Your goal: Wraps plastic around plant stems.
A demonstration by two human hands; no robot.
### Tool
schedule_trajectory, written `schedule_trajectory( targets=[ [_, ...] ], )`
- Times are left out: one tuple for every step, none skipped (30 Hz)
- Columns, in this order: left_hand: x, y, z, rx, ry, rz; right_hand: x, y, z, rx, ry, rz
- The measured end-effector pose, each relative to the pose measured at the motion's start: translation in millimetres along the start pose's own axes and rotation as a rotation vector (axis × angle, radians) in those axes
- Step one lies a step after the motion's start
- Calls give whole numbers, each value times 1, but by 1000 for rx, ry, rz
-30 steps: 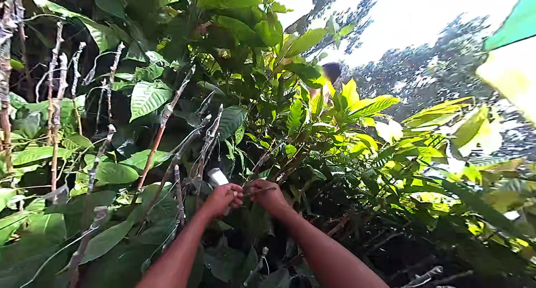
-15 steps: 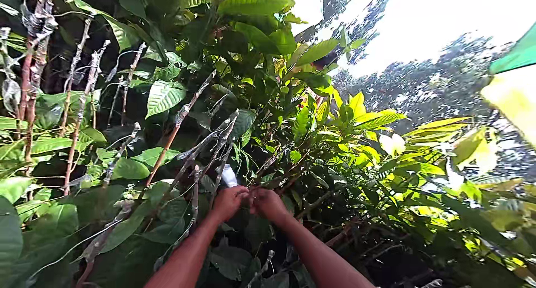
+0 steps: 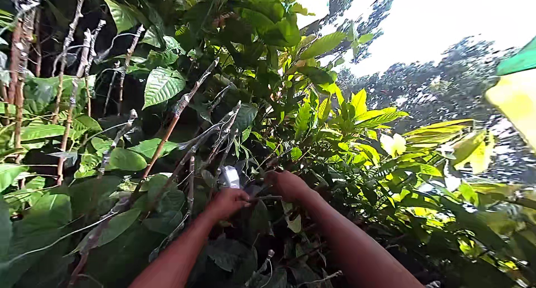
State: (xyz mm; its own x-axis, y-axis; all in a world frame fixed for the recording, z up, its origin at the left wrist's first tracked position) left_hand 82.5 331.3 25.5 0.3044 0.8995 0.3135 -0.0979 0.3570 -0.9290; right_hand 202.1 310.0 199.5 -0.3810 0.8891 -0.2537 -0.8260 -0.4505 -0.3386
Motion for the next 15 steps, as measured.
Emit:
schedule_trajectory(
  targets=[
    [-1, 1, 10, -57, -32, 34, -4, 2, -8, -92, 40, -28],
    [-2, 2, 17, -115, -67, 57, -8, 6, -15, -137, 81, -41],
    [-4, 2, 22, -169, -95, 78, -10, 9, -22, -149, 108, -47],
    [-4, 1, 25, -219, -119, 95, -12, 12, -28, -127, 115, -45],
    [-4, -1, 27, -272, -144, 109, -12, 16, -32, -97, 107, -36],
    [-4, -2, 28, -325, -166, 128, -16, 27, -34, -67, 92, -28],
    [-3, -3, 28, -354, -177, 156, -22, 46, -36, -55, 79, -7],
    [-3, -4, 28, -343, -181, 172, -30, 70, -37, -48, 73, 34],
    [-2, -7, 25, -275, -178, 162, -37, 94, -37, -28, 58, 104],
    [-3, -10, 22, -168, -171, 124, -41, 111, -33, 38, 27, 180],
    [-3, -13, 17, -62, -156, 64, -41, 118, -23, 161, -11, 239],
    [-4, -15, 11, 16, -141, 0, -38, 110, -7, 335, -69, 285],
    [-4, -13, 7, 64, -95, -16, -32, 91, 9, 509, -110, 290],
    [-4, -10, 4, 86, -54, -57, -26, 62, 21, 570, -129, 245],
    [-5, -9, 6, 78, -47, -100, -23, 35, 27, 468, -121, 162]
  ],
)
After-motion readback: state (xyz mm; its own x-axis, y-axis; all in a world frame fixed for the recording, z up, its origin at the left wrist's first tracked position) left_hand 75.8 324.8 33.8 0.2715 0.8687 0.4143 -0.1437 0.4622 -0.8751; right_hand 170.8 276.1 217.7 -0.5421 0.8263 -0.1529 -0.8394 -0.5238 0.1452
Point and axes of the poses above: each hand's wrist, its own x-axis towards the middle knuckle, its own z-axis out of the back of the hand, y = z × x, the point moved 4 cm from there along x, towards the middle knuckle, and after that the axes turned 13 degrees about z, right-handed, at the moved point
